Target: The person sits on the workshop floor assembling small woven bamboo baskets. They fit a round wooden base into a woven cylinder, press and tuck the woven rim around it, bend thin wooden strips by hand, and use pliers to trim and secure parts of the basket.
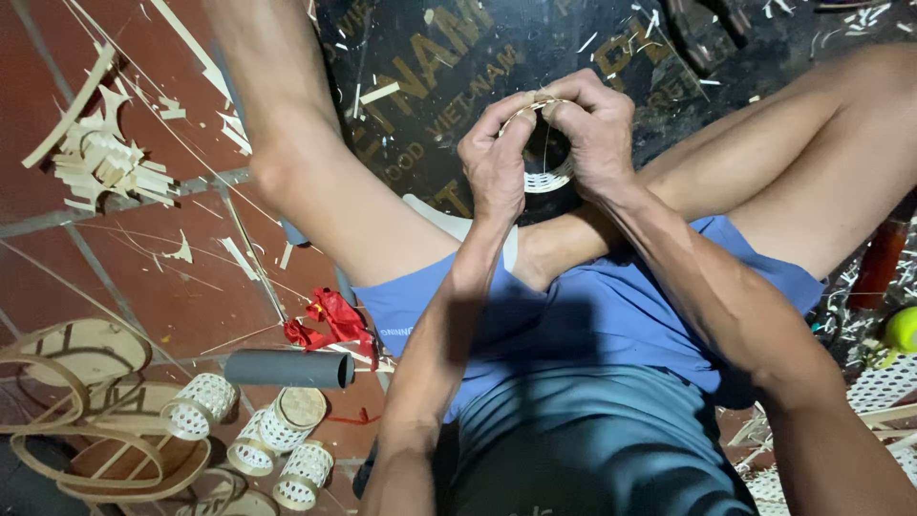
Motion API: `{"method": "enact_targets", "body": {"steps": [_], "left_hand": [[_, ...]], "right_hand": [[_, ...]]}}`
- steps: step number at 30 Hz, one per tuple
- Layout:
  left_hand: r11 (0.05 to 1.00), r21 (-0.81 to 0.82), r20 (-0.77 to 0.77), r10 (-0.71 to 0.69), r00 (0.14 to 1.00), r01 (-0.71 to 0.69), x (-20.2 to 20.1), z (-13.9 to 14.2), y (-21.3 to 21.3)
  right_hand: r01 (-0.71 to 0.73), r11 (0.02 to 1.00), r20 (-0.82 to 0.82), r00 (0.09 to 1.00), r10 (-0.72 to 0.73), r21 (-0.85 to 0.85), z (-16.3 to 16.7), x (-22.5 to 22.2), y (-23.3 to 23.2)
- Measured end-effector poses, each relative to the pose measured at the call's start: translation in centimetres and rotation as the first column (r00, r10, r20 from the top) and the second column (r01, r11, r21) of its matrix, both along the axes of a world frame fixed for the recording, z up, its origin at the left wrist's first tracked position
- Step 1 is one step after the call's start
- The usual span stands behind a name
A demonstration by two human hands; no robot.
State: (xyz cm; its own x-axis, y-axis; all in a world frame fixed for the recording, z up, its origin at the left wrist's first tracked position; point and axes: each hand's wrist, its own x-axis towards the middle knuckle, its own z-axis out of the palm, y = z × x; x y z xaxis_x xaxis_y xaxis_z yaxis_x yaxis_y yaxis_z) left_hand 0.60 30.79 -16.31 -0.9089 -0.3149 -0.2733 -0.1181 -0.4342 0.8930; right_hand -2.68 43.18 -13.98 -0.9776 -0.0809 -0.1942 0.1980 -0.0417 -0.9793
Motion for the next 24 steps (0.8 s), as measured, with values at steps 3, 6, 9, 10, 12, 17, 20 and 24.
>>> {"method": "enact_targets", "body": {"steps": [3, 6, 9, 10, 12, 17, 20, 24], "left_hand": [[1.000, -0.016, 0.032, -0.016, 0.999, 0.016, -0.1, 1.0, -0.2], [0.900, -0.423, -0.048, -0.137, 0.989, 0.104, -0.5, 2.6, -1.7], [0.574, -0.813, -0.075, -0.272, 0.959, 0.099, -0.6, 4.4, -3.4], [0.446, -0.891, -0.066, -0.309, 0.949, 0.083, -0.5, 4.8, -3.6], [0.379, -0.918, -0.040, -0.384, 0.922, 0.118, -0.8, 5.3, -3.3], [0.302, -0.931, 0.094, -0.345, 0.934, 0.205, -2.3, 4.2, -1.3], [0.273, -0.928, 0.161, -0.323, 0.933, 0.255, -2.7, 3.1, -0.8], [0.257, -0.928, 0.182, -0.320, 0.930, 0.270, -2.8, 2.2, -0.7]], "right_hand": [[-0.012, 0.999, -0.041, 0.999, 0.014, 0.053, 0.8, -0.4, 0.1], [-0.219, 0.956, -0.133, 0.960, 0.247, 0.197, 2.5, -2.0, 1.4], [-0.442, 0.694, -0.005, 0.842, 0.540, 0.568, 4.3, -4.6, 3.5], [-0.476, 0.569, 0.003, 0.769, 0.639, 0.671, 4.7, -5.1, 3.7], [-0.465, 0.283, 0.062, 0.598, 0.799, 0.839, 4.9, -6.1, 3.4], [-0.431, 0.207, 0.134, 0.638, 0.758, 0.878, 3.9, -5.7, 1.2], [-0.377, 0.310, 0.033, 0.680, 0.733, 0.873, 3.0, -4.9, 1.2], [-0.278, 0.305, -0.045, 0.667, 0.743, 0.911, 1.9, -4.8, 1.7]]}}
